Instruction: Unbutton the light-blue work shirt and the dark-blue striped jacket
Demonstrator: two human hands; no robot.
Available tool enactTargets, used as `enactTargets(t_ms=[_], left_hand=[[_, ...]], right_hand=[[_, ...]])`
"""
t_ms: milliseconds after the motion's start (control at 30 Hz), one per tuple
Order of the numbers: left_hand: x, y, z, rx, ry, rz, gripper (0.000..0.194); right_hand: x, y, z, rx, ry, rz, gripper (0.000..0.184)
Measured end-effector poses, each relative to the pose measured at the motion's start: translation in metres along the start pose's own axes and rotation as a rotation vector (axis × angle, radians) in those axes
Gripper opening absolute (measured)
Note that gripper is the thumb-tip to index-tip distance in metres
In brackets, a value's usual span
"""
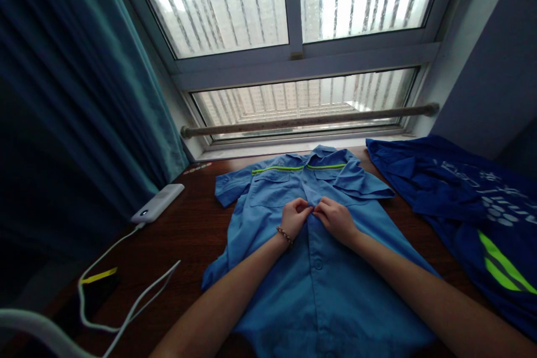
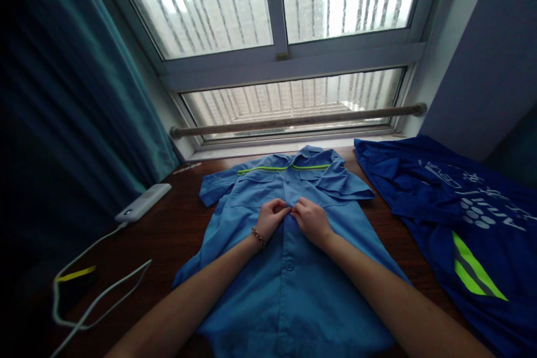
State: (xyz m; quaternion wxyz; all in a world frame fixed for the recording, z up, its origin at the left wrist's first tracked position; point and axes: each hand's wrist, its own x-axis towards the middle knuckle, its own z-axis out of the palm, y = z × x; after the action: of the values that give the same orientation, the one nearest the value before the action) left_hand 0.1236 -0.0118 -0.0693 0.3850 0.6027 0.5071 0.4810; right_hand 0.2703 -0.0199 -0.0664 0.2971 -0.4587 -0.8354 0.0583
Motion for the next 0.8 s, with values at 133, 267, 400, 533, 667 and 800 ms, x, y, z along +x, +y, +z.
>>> enactTargets(t_ms=[133, 267, 400, 533, 667, 800], left_hand=[[-0.001, 0.000, -0.001, -0.001, -0.032, 0.031, 0.016], [-0.004, 0.002, -0.001, 0.073, -0.082, 0.084, 0.016], [-0.005, 0.011, 0.000, 0.049, -0.110, 0.030, 0.020], [-0.008, 0.024, 0.002, -0.082, -0.133, -0.115, 0.032], [-0.017, 0.037, -0.001, 0.089, -0.400, -0.269, 0.034], [-0.018, 0.039, -0.008, 0.236, -0.745, -0.227, 0.030]], right_hand=[[-0.001, 0.001, 0.004, 0.112, 0.036, 0.103, 0.011], [-0.002, 0.002, 0.006, 0.158, 0.108, 0.155, 0.002], [-0.003, 0.000, 0.006, 0.168, 0.110, 0.100, 0.011], [0.001, 0.003, 0.003, 0.173, 0.191, 0.126, 0.008], [0.009, 0.013, -0.006, 0.196, 0.331, 0.198, 0.006], [0.016, 0.015, -0.021, 0.184, 0.391, 0.243, 0.005]])
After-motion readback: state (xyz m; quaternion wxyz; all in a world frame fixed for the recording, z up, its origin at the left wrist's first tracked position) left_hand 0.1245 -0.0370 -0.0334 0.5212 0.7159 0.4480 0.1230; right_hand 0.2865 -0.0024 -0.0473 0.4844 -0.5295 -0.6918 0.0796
